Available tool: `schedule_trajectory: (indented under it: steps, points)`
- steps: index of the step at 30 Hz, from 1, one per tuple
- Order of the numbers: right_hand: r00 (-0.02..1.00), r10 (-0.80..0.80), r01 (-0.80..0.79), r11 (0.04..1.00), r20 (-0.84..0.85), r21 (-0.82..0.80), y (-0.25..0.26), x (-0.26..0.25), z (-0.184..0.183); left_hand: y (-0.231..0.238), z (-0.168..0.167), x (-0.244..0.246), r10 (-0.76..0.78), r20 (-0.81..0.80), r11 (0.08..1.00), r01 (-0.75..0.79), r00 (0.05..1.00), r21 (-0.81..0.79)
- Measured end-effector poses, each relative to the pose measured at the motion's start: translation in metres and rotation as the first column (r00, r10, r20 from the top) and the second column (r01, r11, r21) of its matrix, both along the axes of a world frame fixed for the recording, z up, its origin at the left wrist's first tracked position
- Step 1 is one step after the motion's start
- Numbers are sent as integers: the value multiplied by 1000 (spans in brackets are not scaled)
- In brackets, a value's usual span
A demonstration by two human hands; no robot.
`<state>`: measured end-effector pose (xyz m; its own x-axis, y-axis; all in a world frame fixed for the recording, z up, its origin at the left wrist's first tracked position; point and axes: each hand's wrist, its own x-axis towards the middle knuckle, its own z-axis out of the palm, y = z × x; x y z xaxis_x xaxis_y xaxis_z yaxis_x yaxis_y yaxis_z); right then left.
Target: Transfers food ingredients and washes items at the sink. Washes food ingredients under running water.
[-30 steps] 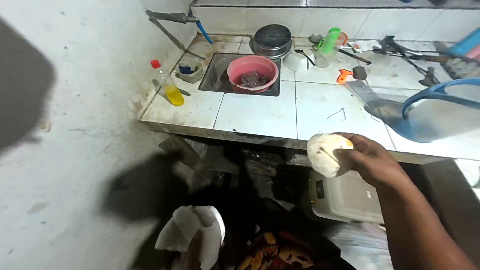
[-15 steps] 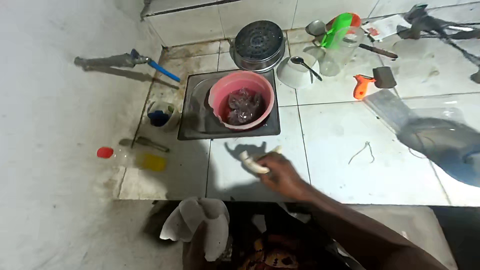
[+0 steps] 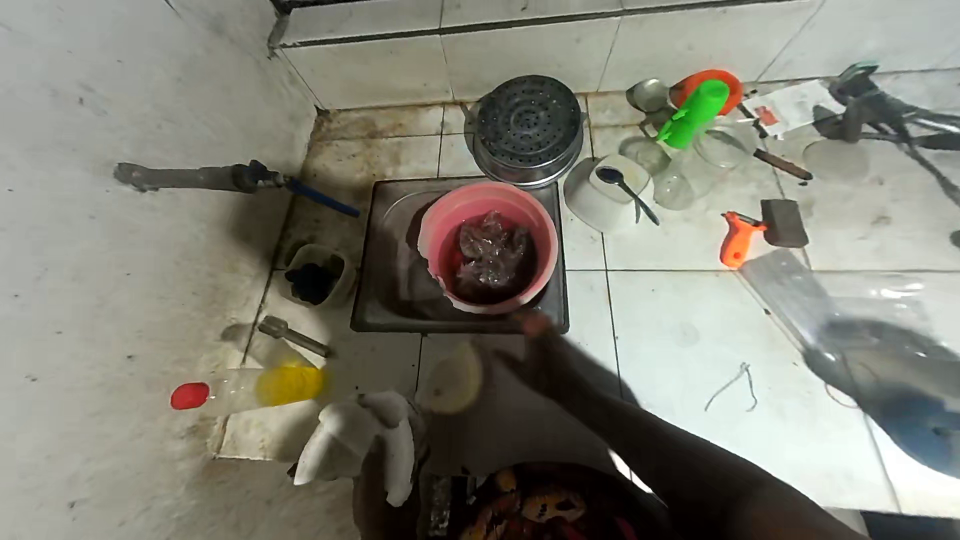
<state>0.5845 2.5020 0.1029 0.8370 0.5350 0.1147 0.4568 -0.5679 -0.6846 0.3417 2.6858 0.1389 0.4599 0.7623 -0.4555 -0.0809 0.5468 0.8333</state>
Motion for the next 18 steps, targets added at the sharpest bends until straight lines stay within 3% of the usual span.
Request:
schedule_trajectory:
  steps: [2, 4, 7, 13, 18]
  points:
    - [939, -272, 211, 939, -212, -271, -13, 54, 10, 3, -2, -1, -18, -1, 1000, 18, 1000, 9]
    - [881, -363, 237, 893, -303, -383, -23, 106, 5, 5, -10, -1, -12, -50, 1000, 13, 999, 7]
    - [887, -365, 227, 878, -282, -421, -5, 148, 6, 9, -18, 3, 17, -109, 1000, -18, 994, -5]
    - [869, -449, 267, 781, -209, -564, 33, 177, 7, 19, -16, 10, -26, -74, 1000, 25, 997, -13]
    - [815, -434, 288, 879, -384, -381, 29, 178, -16, 34, -16, 26, -18, -108, 999, 23, 994, 46]
